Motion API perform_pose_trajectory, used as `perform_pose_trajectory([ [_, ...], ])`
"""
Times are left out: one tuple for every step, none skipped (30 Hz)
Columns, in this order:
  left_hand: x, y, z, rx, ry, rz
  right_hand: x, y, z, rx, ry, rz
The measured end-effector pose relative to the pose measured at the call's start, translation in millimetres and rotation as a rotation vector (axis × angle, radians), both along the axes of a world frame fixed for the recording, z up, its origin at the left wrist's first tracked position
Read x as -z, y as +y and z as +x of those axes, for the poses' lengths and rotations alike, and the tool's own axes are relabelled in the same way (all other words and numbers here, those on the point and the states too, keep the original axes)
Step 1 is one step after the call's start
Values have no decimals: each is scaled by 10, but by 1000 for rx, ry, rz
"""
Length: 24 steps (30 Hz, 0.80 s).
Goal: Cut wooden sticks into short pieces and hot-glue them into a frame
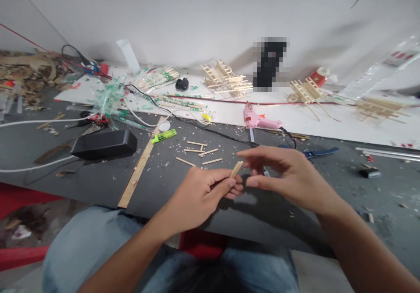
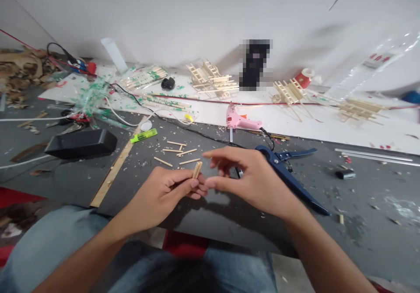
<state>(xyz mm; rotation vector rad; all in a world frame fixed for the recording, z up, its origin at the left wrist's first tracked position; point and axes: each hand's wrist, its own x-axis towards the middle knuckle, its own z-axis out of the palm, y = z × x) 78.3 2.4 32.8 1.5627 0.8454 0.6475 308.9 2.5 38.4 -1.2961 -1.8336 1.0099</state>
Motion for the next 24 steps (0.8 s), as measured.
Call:
perform_pose_trajectory([
  [11,4,-15,-20,-11,8,-2,-16,165,68,-163,93],
  [22,7,-30,-44,-29,6,11,-34,360,160,-344,176],
  [31,9,-47,-70,-50,-2,43,-53,575,237,-500,242],
  [38,9,-62,-92,-67,-11,93,-75,798,279,-642,261],
  [42,9,-77,-106,-77,-16,161,-102,1018,317,-751,248],
  [44,8,-90,-115,-82,-16,242,-133,1223,328,-836,233],
  [45,6,-101,-124,-85,-14,334,-168,1403,335,-892,231],
  [45,6,-110,-131,-88,-7,431,-206,1552,314,-932,208],
  [47,6,-118,-139,-88,6,529,-243,1669,296,-954,189],
  [51,9,-126,-148,-87,20,621,-277,1755,264,-976,164],
  [59,14,-134,-156,-83,37,704,-304,1814,259,-980,176],
  [69,21,-142,-159,-74,56,773,-322,1849,254,-984,182],
  [81,29,-150,-159,-59,79,825,-330,1865,257,-985,195],
  [93,39,-160,-156,-39,102,857,-327,1867,268,-985,211],
  [103,48,-169,-154,-24,120,870,-317,1857,275,-985,220],
  [109,55,-179,-151,-15,132,861,-300,1838,279,-980,232],
  [108,59,-189,-150,-13,143,834,-281,1811,282,-974,252],
  [101,60,-197,-153,-8,160,790,-263,1778,274,-971,271],
  [87,57,-205,-157,10,195,735,-248,1741,251,-977,282],
  [68,50,-212,-164,46,257,673,-239,1704,229,-992,283],
  [46,40,-217,-178,95,348,610,-237,1667,227,-1020,277],
  [25,29,-222,-196,146,457,552,-243,1635,245,-1054,263],
  [7,17,-226,-219,186,569,501,-256,1607,266,-1081,240],
  [-7,6,-229,-243,210,675,458,-277,1582,290,-1090,220],
])
